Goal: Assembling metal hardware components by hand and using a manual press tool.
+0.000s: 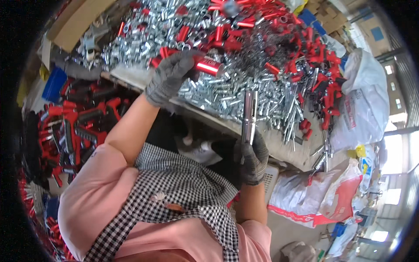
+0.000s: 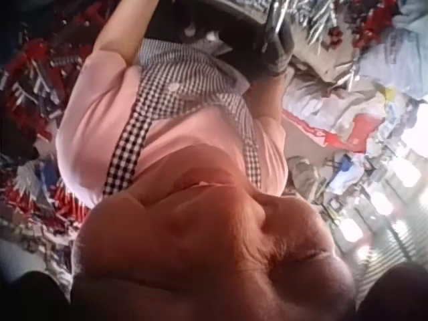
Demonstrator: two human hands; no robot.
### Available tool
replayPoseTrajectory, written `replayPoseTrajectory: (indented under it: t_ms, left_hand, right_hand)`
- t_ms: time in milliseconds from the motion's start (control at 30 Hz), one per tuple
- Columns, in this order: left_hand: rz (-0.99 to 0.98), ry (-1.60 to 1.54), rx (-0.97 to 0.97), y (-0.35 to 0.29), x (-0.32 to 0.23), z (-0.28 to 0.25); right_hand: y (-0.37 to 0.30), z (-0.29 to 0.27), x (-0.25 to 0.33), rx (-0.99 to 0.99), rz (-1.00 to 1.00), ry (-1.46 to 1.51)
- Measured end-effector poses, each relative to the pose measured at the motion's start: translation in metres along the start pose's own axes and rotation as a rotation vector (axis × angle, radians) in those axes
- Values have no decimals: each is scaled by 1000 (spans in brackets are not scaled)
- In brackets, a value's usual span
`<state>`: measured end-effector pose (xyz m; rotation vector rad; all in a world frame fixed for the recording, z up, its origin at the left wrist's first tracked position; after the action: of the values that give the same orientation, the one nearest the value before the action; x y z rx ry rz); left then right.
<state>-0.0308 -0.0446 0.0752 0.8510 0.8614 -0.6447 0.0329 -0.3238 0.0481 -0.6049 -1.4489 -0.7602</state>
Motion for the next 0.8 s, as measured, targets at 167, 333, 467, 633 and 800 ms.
replayPoseTrajectory:
  t_ms: [167,333,467,633,800]
  left_hand:
    - [-72,-42,75,-16,10,-4]
    - [88,90,168,-17,-8,-4]
    - [413,625,263,-28,-30,-3]
    - [83,315,276,-27,-11,-14]
    - [18,295,279,-33,-12,-15]
  right_hand:
    - [-16,14,-1,164,9,-20]
    - [-20,43,14,187,5,14]
    - [-22,45,18,210,66,-43]
    - [-22,37,-15,306,180,73]
    - [-33,63,-18,385,271,102]
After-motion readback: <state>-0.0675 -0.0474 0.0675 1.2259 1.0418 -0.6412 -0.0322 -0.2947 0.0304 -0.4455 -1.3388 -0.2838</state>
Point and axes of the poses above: each hand's wrist, its own y-axis towards the middle knuckle, its own z-axis out of the palm, x = y × z, the point moved 4 cm from there along y, towards the middle knuckle, and after that the axes turned 9 degrees about -y, right-handed, at the moved point
